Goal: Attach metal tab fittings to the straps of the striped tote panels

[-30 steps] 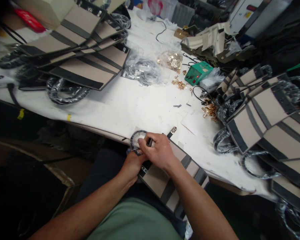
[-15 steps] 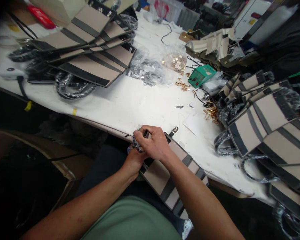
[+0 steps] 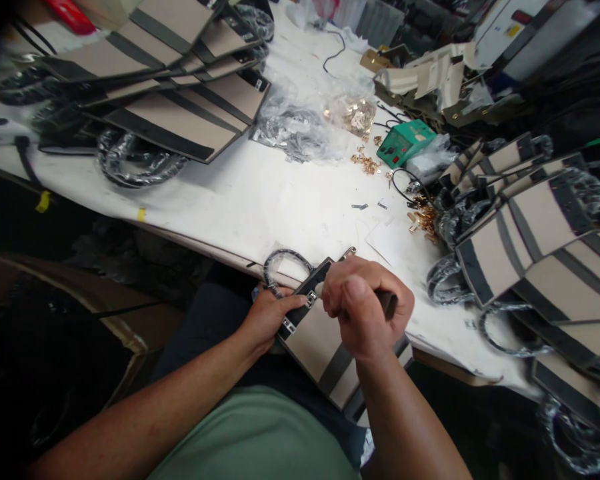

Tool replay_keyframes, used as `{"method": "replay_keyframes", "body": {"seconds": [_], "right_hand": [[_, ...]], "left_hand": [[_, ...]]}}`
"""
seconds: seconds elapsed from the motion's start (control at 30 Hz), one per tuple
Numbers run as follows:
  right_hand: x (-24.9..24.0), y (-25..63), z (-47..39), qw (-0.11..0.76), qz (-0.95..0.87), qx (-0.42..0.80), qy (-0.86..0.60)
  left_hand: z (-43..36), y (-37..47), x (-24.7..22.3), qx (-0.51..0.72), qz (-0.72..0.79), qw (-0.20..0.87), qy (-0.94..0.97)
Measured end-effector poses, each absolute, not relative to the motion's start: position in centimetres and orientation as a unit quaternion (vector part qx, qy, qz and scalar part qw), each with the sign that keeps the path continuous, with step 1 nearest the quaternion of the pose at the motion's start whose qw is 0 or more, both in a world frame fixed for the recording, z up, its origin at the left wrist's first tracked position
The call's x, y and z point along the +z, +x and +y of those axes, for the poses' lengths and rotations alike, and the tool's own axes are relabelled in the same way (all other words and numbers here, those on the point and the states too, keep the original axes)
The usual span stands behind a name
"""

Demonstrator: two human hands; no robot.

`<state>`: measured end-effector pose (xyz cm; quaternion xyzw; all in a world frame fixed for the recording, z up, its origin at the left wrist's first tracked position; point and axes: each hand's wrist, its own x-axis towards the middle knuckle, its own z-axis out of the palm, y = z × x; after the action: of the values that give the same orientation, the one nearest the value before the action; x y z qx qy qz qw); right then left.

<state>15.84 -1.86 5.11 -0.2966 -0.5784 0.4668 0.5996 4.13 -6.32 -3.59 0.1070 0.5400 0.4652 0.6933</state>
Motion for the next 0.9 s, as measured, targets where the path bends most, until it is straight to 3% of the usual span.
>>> {"method": "replay_keyframes", "body": {"seconds": [0.17,0.37,0.53,0.63,0.77,0.9], "right_hand": [[2.9,16.1,-2.1,0.548,-0.601,0.44,-0.38],[2.4,15.6,-2.7,0.573,-0.59,0.44,-0.361],[3.0,18.2,-2.1,0.464,-0.577,0.421,-0.523],[3.6,21.0,-1.5,0.368,-0.618,0.319,-0.617],[2.2,22.5,-1.7,0.216,-0.72,0.206,-0.626],[0.8,21.8,-2.2,0.17,-0.738,0.143,-0.637]], "left_hand": [[-6.1,4.1,-3.0,0.472,0.548,0.681,0.117],[-6.3,4.1,-3.2,0.471,0.546,0.683,0.116],[-6.3,3.9,-3.3,0.463,0.553,0.682,0.122],[-6.5,3.9,-3.2,0.458,0.55,0.686,0.131],[-7.3,3.9,-2.6,0.446,0.546,0.696,0.14],[-7.7,3.5,-2.1,0.432,0.524,0.718,0.151]]}}
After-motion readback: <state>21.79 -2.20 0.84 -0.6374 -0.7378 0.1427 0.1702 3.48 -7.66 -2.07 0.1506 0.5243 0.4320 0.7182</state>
